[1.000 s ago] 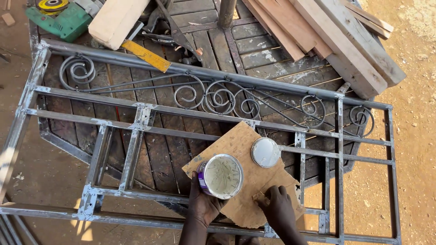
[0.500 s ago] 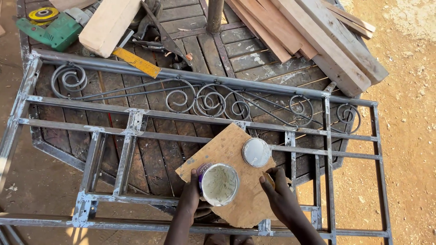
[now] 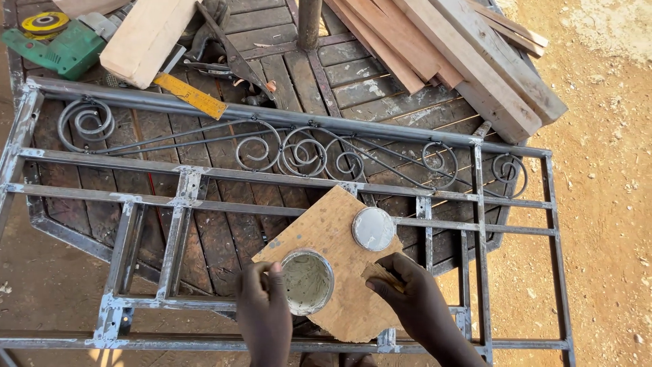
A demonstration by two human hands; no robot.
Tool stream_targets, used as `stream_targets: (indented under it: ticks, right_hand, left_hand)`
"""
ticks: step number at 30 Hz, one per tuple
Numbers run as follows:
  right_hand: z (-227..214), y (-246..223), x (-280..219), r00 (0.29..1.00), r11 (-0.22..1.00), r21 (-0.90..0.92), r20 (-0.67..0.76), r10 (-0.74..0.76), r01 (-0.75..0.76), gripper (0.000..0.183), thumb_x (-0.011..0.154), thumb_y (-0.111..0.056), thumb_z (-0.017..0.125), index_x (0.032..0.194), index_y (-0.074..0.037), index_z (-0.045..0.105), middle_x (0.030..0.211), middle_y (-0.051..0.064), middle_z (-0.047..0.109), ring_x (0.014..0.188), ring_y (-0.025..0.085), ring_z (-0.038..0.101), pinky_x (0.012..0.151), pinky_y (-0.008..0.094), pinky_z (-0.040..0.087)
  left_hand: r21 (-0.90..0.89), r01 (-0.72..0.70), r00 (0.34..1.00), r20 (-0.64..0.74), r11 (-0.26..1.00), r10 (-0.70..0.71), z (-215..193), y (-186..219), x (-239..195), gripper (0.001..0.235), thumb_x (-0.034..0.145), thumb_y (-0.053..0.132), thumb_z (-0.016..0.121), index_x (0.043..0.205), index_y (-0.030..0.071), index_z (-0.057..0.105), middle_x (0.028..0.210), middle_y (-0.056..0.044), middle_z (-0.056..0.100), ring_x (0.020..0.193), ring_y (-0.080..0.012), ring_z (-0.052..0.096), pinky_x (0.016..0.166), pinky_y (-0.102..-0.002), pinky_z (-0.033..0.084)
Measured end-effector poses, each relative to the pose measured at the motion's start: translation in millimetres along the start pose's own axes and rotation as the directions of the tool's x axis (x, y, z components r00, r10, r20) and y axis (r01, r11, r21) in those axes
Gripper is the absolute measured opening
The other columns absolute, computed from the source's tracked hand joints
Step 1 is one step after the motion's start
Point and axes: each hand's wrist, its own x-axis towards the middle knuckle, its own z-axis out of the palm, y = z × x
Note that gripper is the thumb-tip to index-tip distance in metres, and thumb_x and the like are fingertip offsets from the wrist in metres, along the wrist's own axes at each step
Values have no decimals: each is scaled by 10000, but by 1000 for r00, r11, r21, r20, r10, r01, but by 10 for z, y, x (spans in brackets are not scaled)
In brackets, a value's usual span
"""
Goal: The person is scooping metal filler from a can onto a piece of cardboard and mixing it with a spatula in preparation for repair work.
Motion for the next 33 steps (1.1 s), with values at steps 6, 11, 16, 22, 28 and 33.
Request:
stream_targets:
  ticks: [6, 11, 16, 22, 28, 33]
  right_hand:
    - [-168, 127, -38, 931, 923, -166, 182, -317, 346, 342, 929, -294, 794, 754, -122, 557, 694, -2, 591, 632, 140, 516, 591, 323, 431]
    - [-369, 408, -114, 955, 927, -260, 191, -226, 271, 406, 915, -349, 820, 698, -145, 543, 649, -13, 573, 594, 158, 508, 576, 336, 410]
    - [-311, 805, -253, 982, 946, -304, 181, -56, 110, 432, 887, -426, 844, 671, -170, 571, 627, -30, 608, 595, 137, 526, 588, 327, 419]
    - [-214, 1425, -316, 968, 875, -476, 166, 189, -89, 369, 865, -518, 778, 762, -181, 667, 730, 36, 738, 716, 274, 685, 648, 391, 465]
    - [-230, 1927, -360, 967, 871, -480, 154, 201, -104, 267, 840, -422, 675, 726, -181, 659, 717, 48, 720, 709, 275, 673, 651, 398, 447]
    - [-412, 1732, -235, 999, 959, -283, 44, 19, -5, 398, 967, -412, 602, 712, -123, 502, 724, 67, 625, 665, 285, 561, 636, 432, 386]
  left_hand:
    - [-251, -512, 595, 586, 822, 550, 299, 673, -263, 164, 1005, 286, 630, 1040, 149, 714, 918, -21, 678, 810, -236, 662, 634, -399, 505]
    - [-157, -696, 415, 708, 700, 571, 505, 686, -309, 245, 1005, 300, 702, 841, 153, 593, 773, -17, 616, 687, -263, 604, 537, -441, 442]
    - [-92, -828, 284, 783, 554, 554, 738, 573, -585, 125, 974, 155, 713, 886, 125, 629, 784, -40, 651, 717, -275, 606, 565, -445, 497]
    - [-40, -781, 338, 812, 623, 476, 1246, 198, -1004, 137, 926, 38, 582, 857, 152, 617, 784, -66, 668, 712, -335, 596, 527, -496, 421]
    - [86, -751, 430, 816, 655, 386, 1721, -127, -1447, 133, 912, 68, 587, 809, 152, 577, 759, -78, 610, 704, -347, 566, 521, -521, 426]
    - [191, -440, 744, 624, 878, 237, 1895, -79, -1462, 365, 1077, 394, 547, 798, 172, 466, 712, 3, 520, 602, -191, 446, 537, -407, 327]
